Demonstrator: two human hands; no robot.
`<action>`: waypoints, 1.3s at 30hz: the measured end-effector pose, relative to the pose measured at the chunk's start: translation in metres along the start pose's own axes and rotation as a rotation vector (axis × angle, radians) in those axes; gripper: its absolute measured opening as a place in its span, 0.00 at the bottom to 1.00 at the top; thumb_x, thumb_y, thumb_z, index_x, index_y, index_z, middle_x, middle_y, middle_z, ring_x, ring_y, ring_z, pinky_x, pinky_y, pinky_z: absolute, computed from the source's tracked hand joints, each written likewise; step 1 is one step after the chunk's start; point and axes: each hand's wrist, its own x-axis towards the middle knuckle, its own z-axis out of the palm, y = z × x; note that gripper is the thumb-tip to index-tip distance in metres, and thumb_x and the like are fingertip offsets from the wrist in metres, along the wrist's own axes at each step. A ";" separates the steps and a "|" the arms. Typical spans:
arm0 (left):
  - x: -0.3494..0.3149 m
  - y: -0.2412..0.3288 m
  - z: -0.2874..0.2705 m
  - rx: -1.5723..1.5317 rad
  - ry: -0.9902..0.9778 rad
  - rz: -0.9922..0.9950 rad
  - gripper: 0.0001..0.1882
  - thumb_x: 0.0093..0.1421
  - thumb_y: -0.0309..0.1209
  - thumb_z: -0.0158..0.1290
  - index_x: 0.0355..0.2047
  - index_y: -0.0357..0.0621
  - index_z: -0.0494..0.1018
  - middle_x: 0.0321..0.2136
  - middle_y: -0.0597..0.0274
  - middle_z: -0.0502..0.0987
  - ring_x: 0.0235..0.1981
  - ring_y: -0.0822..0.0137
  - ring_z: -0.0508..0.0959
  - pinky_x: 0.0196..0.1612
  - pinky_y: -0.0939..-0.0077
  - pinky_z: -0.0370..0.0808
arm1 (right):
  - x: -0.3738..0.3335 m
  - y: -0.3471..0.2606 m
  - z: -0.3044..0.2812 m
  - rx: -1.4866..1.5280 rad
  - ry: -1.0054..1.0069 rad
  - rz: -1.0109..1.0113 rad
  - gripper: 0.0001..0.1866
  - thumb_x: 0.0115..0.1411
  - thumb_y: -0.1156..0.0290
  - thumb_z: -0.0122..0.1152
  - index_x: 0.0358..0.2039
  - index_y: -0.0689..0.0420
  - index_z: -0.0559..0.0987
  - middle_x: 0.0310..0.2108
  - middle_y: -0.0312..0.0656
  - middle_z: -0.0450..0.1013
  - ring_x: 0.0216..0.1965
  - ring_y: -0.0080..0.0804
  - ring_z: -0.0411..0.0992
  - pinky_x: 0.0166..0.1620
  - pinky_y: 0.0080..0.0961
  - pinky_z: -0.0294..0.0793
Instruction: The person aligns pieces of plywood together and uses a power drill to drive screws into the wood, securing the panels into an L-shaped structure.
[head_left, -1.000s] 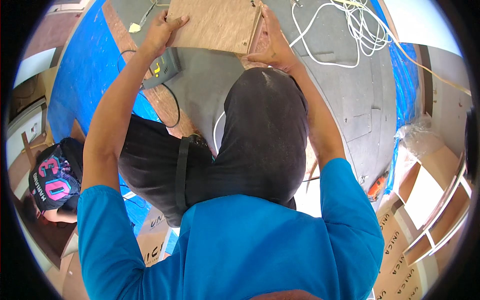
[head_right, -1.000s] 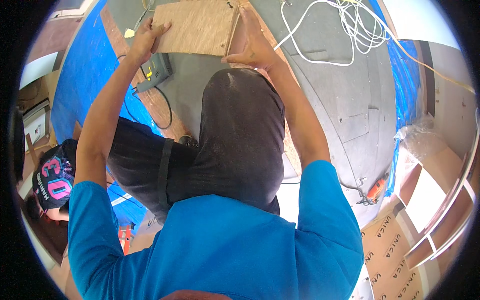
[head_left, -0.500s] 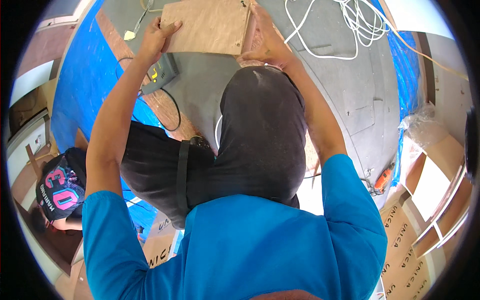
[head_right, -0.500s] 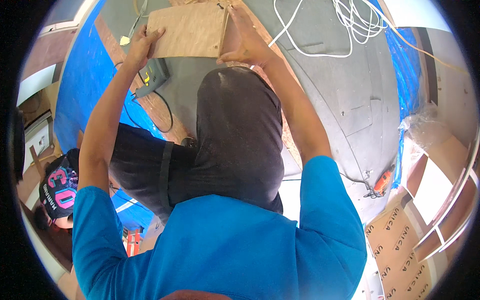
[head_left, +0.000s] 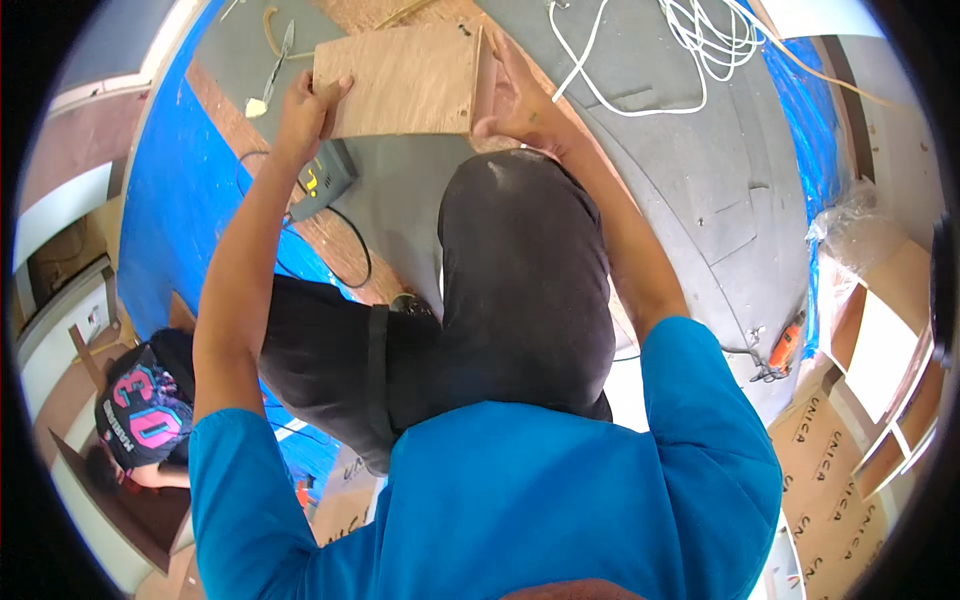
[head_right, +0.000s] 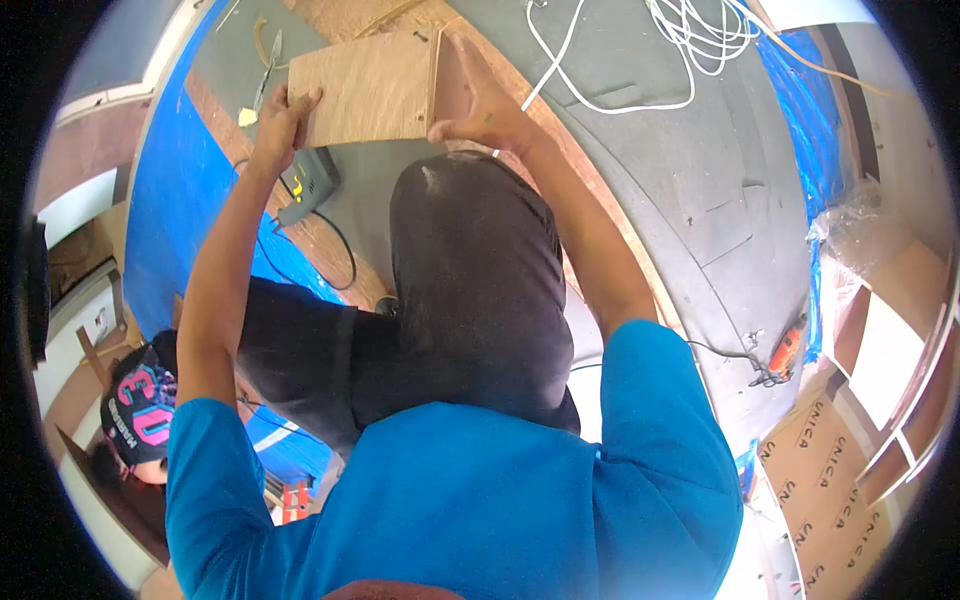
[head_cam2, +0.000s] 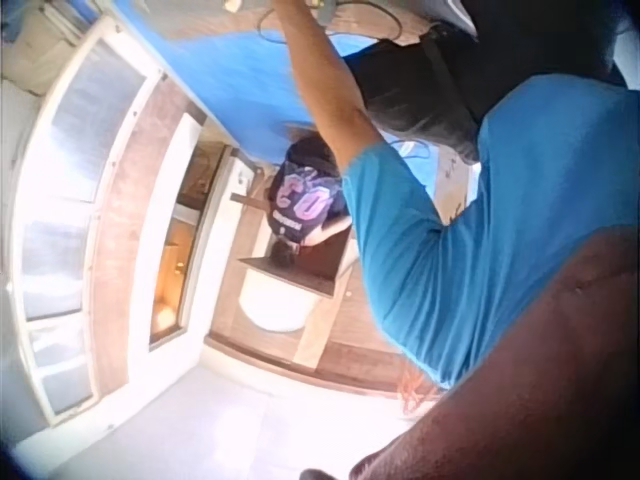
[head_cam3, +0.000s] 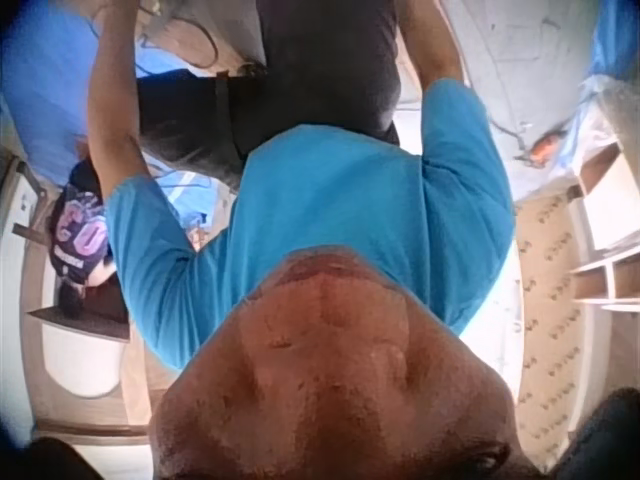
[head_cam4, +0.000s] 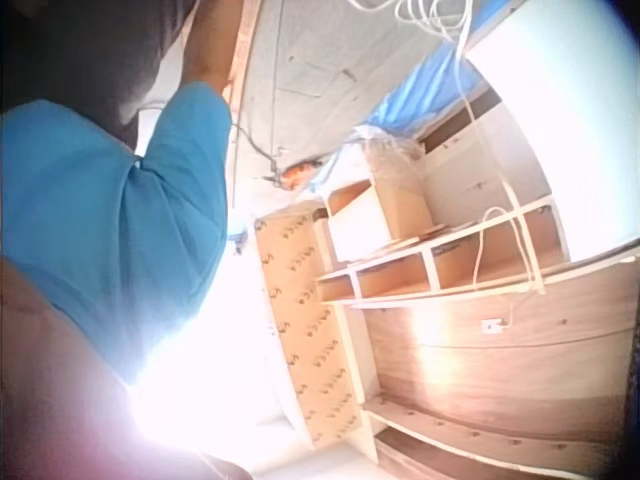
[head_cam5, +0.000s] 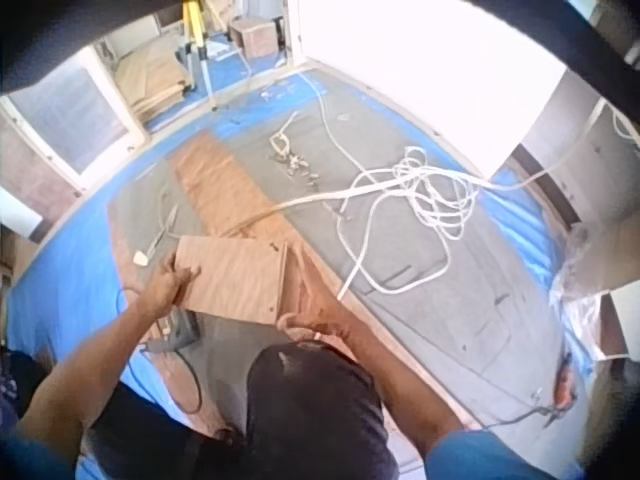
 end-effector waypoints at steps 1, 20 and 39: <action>-0.006 0.006 0.004 0.009 0.007 -0.023 0.30 0.57 0.38 0.68 0.51 0.30 0.70 0.33 0.57 0.78 0.25 0.72 0.76 0.24 0.77 0.69 | 0.001 -0.005 0.004 0.195 0.060 0.085 0.73 0.48 0.37 0.77 0.76 0.63 0.41 0.78 0.58 0.37 0.79 0.50 0.35 0.76 0.42 0.43; 0.001 0.009 0.015 -0.093 -0.054 -0.017 0.29 0.58 0.34 0.68 0.52 0.30 0.69 0.43 0.49 0.80 0.41 0.64 0.82 0.45 0.69 0.79 | 0.044 0.000 0.018 -0.039 0.197 0.042 0.56 0.64 0.43 0.56 0.73 0.74 0.42 0.72 0.66 0.44 0.75 0.59 0.46 0.74 0.41 0.48; 0.002 0.016 0.014 -0.014 -0.071 -0.066 0.30 0.58 0.35 0.68 0.53 0.30 0.69 0.44 0.50 0.80 0.41 0.63 0.82 0.46 0.70 0.78 | 0.053 0.016 0.038 0.192 0.389 0.097 0.55 0.51 0.48 0.74 0.66 0.69 0.54 0.62 0.60 0.55 0.65 0.52 0.58 0.68 0.42 0.59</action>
